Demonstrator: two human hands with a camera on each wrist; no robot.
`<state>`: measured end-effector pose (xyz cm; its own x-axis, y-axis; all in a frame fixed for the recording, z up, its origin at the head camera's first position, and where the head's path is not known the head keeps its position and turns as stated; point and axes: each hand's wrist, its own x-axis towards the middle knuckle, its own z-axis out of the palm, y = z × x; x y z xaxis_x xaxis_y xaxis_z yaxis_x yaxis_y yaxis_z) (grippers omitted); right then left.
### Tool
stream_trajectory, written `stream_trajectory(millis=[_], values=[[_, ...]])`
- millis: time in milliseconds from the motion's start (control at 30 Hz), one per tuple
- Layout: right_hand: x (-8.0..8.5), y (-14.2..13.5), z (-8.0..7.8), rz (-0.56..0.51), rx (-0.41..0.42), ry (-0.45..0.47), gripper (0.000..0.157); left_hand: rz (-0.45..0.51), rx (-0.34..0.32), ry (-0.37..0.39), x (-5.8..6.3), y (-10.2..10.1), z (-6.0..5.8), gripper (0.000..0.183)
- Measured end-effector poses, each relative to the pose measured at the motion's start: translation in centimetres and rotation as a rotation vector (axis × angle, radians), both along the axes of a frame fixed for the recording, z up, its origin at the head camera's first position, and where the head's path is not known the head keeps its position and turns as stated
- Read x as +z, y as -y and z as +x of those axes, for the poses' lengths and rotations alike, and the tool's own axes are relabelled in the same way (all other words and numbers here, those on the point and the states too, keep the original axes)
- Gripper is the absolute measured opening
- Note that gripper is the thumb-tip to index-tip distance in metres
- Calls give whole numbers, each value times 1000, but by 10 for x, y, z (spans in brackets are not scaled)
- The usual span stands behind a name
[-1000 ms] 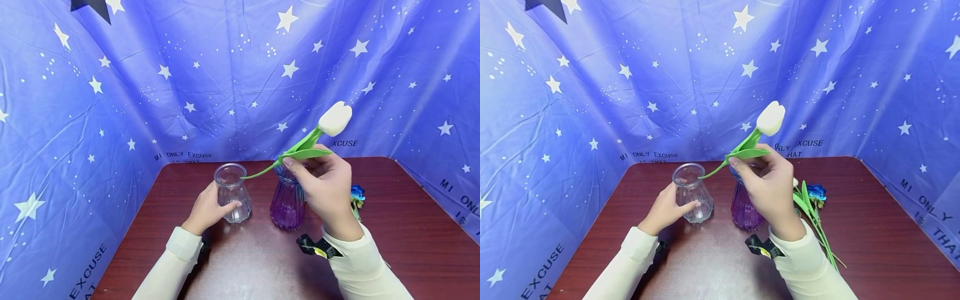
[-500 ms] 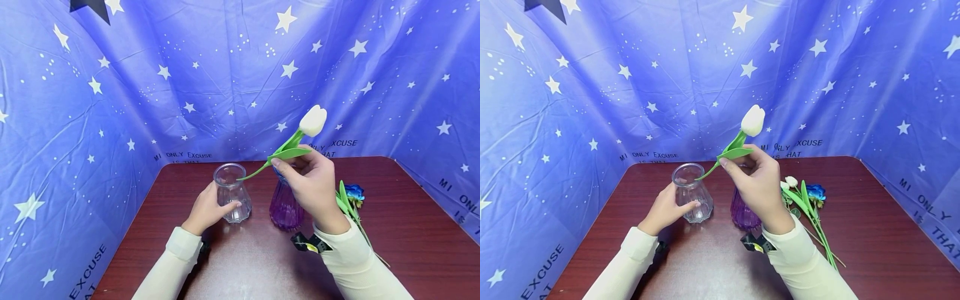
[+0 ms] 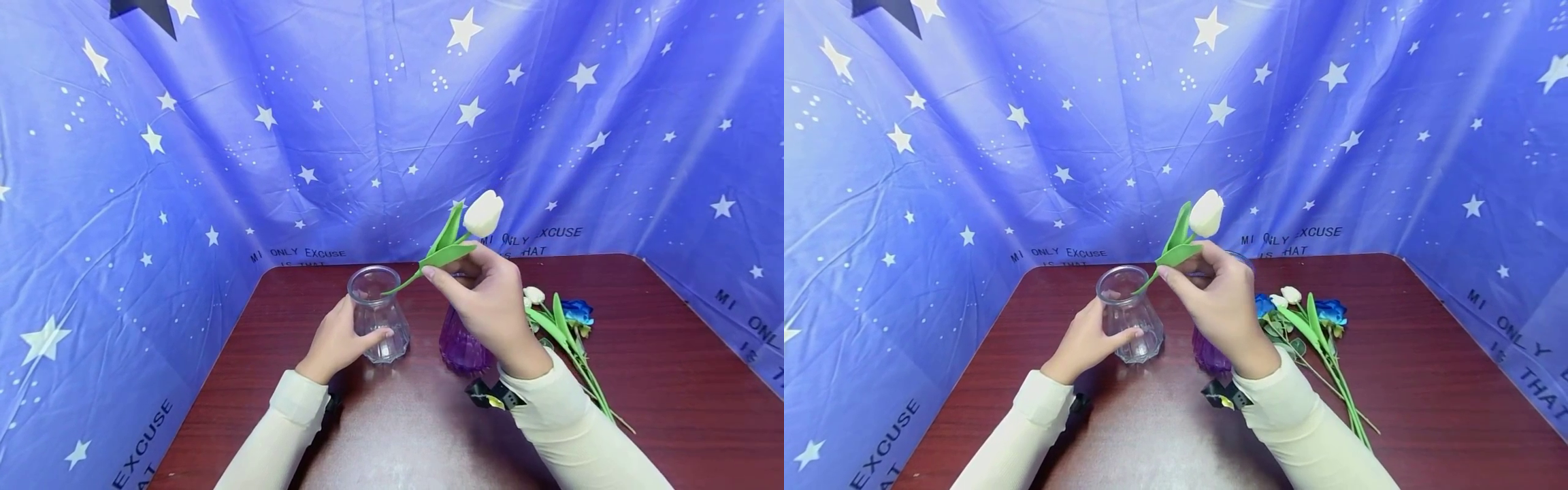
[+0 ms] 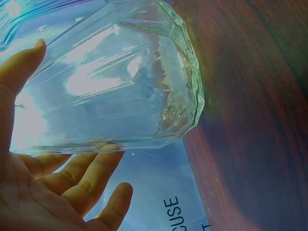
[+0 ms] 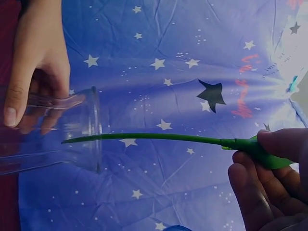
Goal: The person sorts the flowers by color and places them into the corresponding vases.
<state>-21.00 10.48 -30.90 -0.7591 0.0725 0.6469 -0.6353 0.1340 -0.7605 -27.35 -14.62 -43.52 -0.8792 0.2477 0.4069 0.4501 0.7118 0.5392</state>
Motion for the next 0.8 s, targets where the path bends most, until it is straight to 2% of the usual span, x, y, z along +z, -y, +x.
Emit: stream_trajectory(millis=[100,333,800], values=[[-2,3,-1,40,-16,23,18,6,-5,-2,0,1,0,88],[-6,8,-2,129,-50,5,18,-4,-4,1,0,1,0,89],[-17,19,-4,202,-58,53,21,0,-18,-22,-2,1,-1,89]])
